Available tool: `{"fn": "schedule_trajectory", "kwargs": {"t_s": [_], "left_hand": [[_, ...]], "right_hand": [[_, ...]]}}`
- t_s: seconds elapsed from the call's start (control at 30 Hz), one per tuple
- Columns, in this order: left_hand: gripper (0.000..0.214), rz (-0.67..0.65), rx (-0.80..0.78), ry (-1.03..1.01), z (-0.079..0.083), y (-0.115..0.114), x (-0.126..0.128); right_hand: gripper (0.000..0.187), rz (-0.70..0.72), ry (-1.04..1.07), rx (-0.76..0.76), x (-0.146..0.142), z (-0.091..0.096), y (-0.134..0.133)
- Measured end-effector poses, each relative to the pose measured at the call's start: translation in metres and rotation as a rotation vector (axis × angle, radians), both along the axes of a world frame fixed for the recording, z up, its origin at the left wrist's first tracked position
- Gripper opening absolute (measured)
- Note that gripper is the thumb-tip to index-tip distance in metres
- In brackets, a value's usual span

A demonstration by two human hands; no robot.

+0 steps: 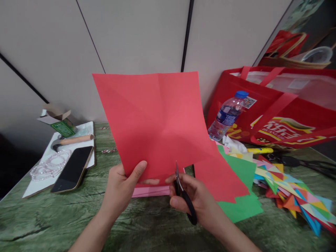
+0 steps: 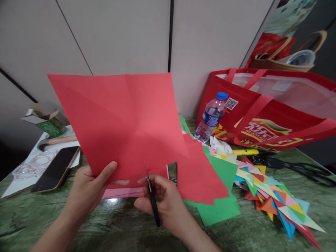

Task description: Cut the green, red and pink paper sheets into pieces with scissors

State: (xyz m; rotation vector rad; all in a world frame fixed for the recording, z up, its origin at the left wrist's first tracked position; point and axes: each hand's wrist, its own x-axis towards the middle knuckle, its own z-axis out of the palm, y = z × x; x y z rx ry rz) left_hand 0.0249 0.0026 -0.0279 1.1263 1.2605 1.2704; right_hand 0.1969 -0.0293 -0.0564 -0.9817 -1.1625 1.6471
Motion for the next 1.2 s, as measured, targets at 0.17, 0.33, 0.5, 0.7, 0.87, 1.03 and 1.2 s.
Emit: {"fn": "schedule_trajectory", "kwargs": {"t_s": [0.17,0.33,0.5,0.7,0.87,1.03,1.2], "left_hand": [[0.021,0.001,0.000,-0.001,-0.0012,0.0005,-0.0013],[0.019,-0.013,-0.006,0.010,-0.0020,0.0005,-0.0032],[0.022,0.017,-0.013,0.004,-0.0013,-0.0001,-0.0031],[0.017,-0.049,-0.008,0.012,-0.0030,-0.0003,-0.0054],[0.014,-0.067,-0.004,0.024,-0.0032,-0.0006,-0.0060],[0.014,-0.081,-0.013,0.010,-0.0006,-0.0008,-0.0048],[0.014,-0.105,0.000,0.116,0.0021,-0.0010,-0.0038]], "right_hand": [[0.038,-0.009,-0.002,0.004,0.0003,-0.0022,0.0001],[0.034,0.003,-0.019,0.005,0.0007,-0.0030,0.0000],[0.036,-0.022,-0.029,-0.008,-0.0009,-0.0013,0.0000],[0.035,-0.045,-0.024,-0.027,-0.0030,-0.0047,0.0003],[0.038,-0.086,-0.033,-0.084,-0.0064,-0.0037,0.0006],[0.041,-0.075,-0.036,-0.115,-0.0078,-0.0020,0.0006],[0.033,-0.076,-0.002,-0.028,-0.0050,-0.0069,0.0002]]}}
